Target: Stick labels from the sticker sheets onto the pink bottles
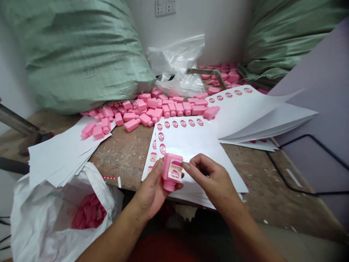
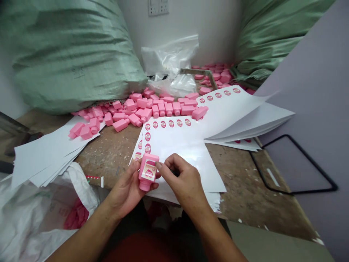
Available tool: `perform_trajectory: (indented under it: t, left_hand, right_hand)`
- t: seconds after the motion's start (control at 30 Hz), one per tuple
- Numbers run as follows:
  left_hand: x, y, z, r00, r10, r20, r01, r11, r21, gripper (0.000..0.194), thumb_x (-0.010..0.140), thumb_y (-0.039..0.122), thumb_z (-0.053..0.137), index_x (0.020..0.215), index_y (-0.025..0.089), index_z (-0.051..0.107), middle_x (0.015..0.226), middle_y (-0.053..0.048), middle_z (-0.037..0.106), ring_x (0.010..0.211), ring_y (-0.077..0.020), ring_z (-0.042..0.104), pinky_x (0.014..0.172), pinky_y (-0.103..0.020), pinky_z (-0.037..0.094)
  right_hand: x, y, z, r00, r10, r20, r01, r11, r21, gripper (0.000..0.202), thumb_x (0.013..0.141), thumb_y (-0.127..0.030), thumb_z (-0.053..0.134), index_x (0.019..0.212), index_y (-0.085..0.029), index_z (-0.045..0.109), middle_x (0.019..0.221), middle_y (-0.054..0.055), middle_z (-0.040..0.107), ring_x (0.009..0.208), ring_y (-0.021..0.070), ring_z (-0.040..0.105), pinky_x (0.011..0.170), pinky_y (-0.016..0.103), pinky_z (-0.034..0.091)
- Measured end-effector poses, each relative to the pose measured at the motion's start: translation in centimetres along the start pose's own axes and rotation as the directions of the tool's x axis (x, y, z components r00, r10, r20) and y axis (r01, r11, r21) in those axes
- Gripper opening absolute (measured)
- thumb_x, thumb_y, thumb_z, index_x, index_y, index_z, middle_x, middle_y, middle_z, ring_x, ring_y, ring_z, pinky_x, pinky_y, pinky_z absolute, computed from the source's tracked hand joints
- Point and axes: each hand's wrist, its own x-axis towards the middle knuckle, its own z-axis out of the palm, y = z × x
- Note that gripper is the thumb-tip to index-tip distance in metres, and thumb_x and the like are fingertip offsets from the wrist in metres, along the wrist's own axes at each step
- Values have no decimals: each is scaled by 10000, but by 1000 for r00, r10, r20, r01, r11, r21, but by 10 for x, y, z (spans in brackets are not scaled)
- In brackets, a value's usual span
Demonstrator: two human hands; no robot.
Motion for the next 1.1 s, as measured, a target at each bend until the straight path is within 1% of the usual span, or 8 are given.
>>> perform_trajectory:
  t: [0.27,0.43,0.6,0.73,0.83,0.93,1.0,1.1]
  left_hand:
    - [-2,-2,-1,999,-10,36,9,999,40,358,846,460,609,1101,210,611,989,-60,615,925,-191,601,751,-300,511]
    - [-4,-1,2,1000,-17,2,16,996,93,340,798,307,687,1117,231,599,1095,-41,603,921,-149,585,764,-272,499]
    - [-4,-3,3,1000,-9,-29,13,991,134,385,767,230,682,1144,219,605,1135,-63,614,1009,-205,601,781,-298,506]
    - [-5,-3,2,998,-40,-47,46,990,137,372,783,253,675,1135,154,609,1124,-117,631,904,-192,633,704,-267,509]
    - [-7,-3,2,997,-62,-54,68,990,123,374,776,248,689,1122,138,599,1113,-127,631,885,-184,637,702,-261,512]
    - [-9,-6,5,997,-59,-41,64,989,130,398,730,170,711,1111,173,594,1057,-75,632,860,-150,623,707,-245,510]
    - [-9,-8,7,998,-54,-41,60,986,155,428,697,138,722,1102,190,592,1039,-59,627,847,-139,618,684,-227,499]
    - [-13,-3,2,996,-63,-61,77,965,252,483,680,183,744,1131,205,574,1100,-84,623,897,-172,629,668,-225,490]
  right_hand:
    - [1,5,0,1000,-6,9,6,1000,-26,321,784,-426,617,606,-211,457,560,-50,422,549,106,371,511,246,324]
    - [0,9,2,1000,-21,-8,21,998,-67,317,793,-449,601,619,-213,480,561,-49,431,538,107,400,504,243,340]
    - [-2,11,3,992,-116,-56,98,961,-260,317,819,-475,571,639,-221,508,558,-32,509,533,122,442,526,262,352]
    - [0,14,-3,951,-226,-211,115,893,-435,299,823,-503,549,703,-230,569,617,5,594,571,153,464,594,303,360]
    - [-1,10,-5,957,-170,-234,85,939,-333,296,820,-519,538,761,-230,562,662,13,601,595,161,498,593,302,382]
    - [-3,5,1,983,-154,-96,131,967,-218,287,739,-500,640,830,-239,563,679,-7,595,621,162,533,589,288,410]
    - [-3,3,6,989,-141,-54,129,975,-182,298,718,-473,670,873,-244,560,657,-30,562,597,151,524,572,275,406]
    - [1,7,8,983,-133,-123,117,984,-133,285,754,-469,641,894,-240,544,641,-46,520,575,136,492,570,269,401]
